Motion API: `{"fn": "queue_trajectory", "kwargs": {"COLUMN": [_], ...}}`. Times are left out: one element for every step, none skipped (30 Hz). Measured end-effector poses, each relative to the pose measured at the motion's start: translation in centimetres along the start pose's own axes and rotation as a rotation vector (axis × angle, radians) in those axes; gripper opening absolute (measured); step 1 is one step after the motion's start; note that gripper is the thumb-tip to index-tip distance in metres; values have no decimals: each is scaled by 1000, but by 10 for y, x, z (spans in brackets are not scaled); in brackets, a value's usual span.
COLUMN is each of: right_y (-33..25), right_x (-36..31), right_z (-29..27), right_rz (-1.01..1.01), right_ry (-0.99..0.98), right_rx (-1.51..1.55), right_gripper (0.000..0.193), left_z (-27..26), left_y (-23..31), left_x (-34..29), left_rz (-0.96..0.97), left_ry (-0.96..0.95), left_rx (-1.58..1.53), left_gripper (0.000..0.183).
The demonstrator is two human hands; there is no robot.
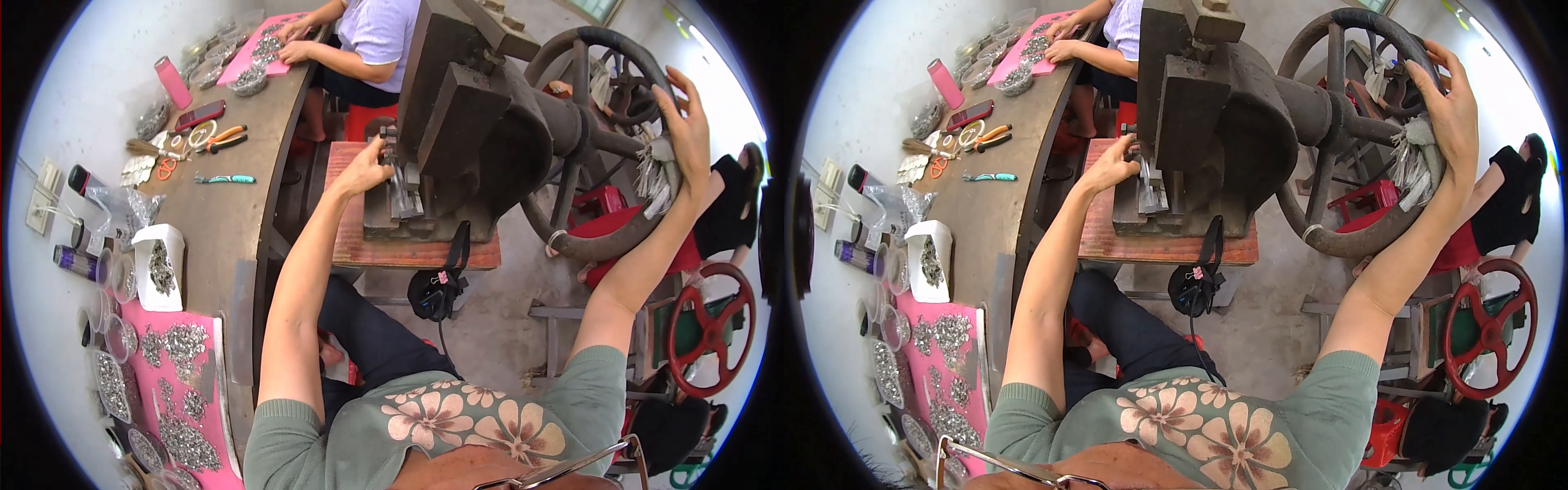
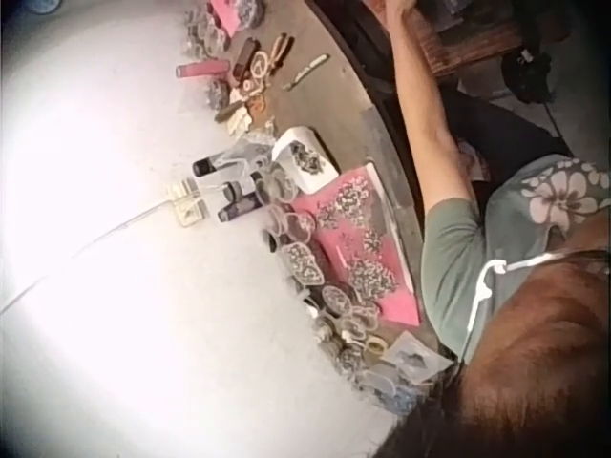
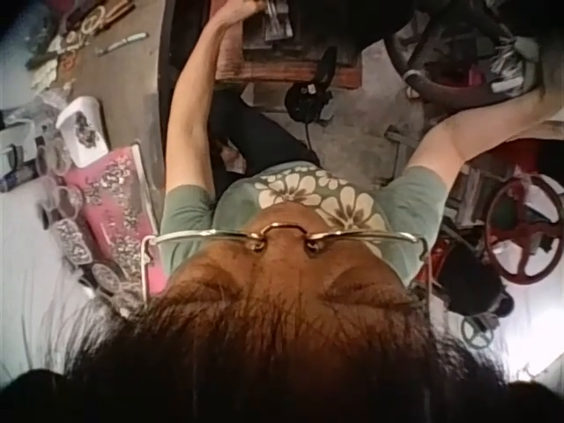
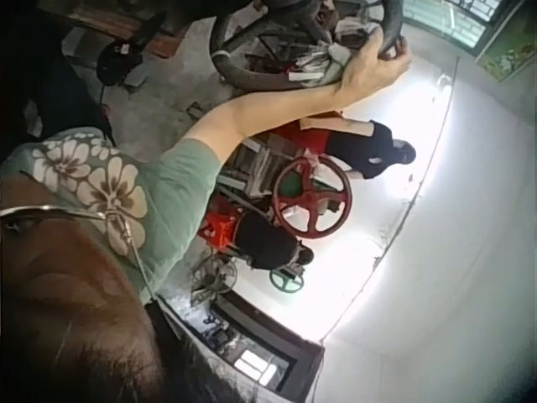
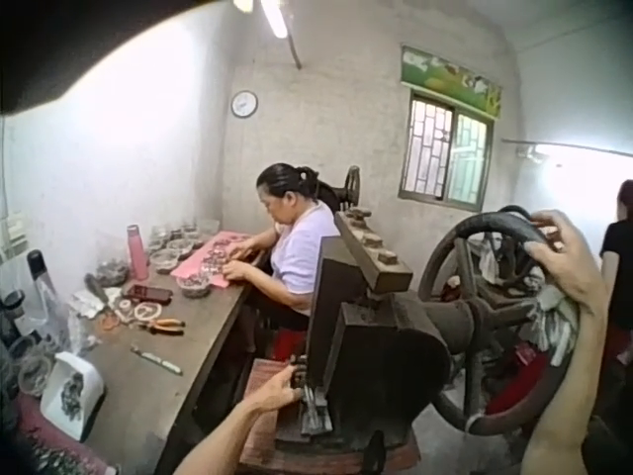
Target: The person places small metal pieces into a metal strip holder by hand, inserts the holder into a manual press machine, and rotates the handwheel to press the pieces.
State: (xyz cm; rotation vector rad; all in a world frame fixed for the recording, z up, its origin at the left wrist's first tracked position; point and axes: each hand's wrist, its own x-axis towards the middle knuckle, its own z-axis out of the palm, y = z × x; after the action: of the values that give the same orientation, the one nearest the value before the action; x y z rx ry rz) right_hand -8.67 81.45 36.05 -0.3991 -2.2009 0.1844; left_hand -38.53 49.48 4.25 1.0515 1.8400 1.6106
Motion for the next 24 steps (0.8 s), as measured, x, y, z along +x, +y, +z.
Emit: {"fn": "queue_trajectory", "kwargs": {"right_y": [1,2,3,7,6,6,9,8,8,21,5,-47,-58,-74,-107,-120,-127,-137,-148,-156,-164,-177,-195,-213], "right_x": [0,-2,-4,-10,-12,-11,-12,-15,-13,-9,-17,-32,-51,-80,-104,-123,-154,-186,-209,-226,-238,-247,-253,-261], "right_z": [-1,-4,-6,-8,-10,-11,-14,-17,-17,-20,-8,13,17,51,73,100,127,166,195,219,239,254,267,278], "right_rz": [-4,1,6,19,31,7,-9,-34,-95,-120,-202,-287,-153,-295,-463,-731,-693,-608,-520,-525,-539,-523,-518,-558], "right_ry": [3,-1,-4,23,26,14,3,30,63,83,236,400,379,384,315,229,-36,-205,-338,-373,-409,-479,-556,-618], "right_rx": [-1,13,26,-51,-63,-54,-55,-104,-68,-117,-216,-342,-315,-437,-6,61,244,396,505,463,428,531,651,727], "right_gripper": [52,51,51,50,50,48,47,44,43,38,32,22,24,15,12,11,13,21,39,47,55,57,59,59], "left_z": [0,1,-3,2,2,6,17,26,32,38,40,41,41,38,38,38,40,35,32,27,22,18,13,12], "left_y": [-1,-5,-9,6,14,-1,13,13,11,14,17,15,15,9,6,5,11,18,23,25,25,24,26,29], "left_x": [3,-2,-10,-15,-27,-31,-39,-41,-43,-45,-51,-58,-64,-73,-82,-95,-103,-123,-139,-161,-184,-208,-236,-260], "left_rz": [-89,81,85,88,89,184,193,275,361,357,350,368,396,413,435,421,420,406,410,339,263,224,170,104], "left_ry": [-111,-59,-57,-58,-50,-14,32,75,119,141,159,192,231,268,301,327,353,390,423,463,511,567,635,701], "left_rx": [26,171,171,277,390,463,563,652,734,766,799,818,832,854,865,859,845,840,812,812,816,832,858,876], "left_gripper": [82,81,81,79,77,70,60,53,48,42,37,33,30,29,27,27,27,26,25,24,23,23,23,23]}}
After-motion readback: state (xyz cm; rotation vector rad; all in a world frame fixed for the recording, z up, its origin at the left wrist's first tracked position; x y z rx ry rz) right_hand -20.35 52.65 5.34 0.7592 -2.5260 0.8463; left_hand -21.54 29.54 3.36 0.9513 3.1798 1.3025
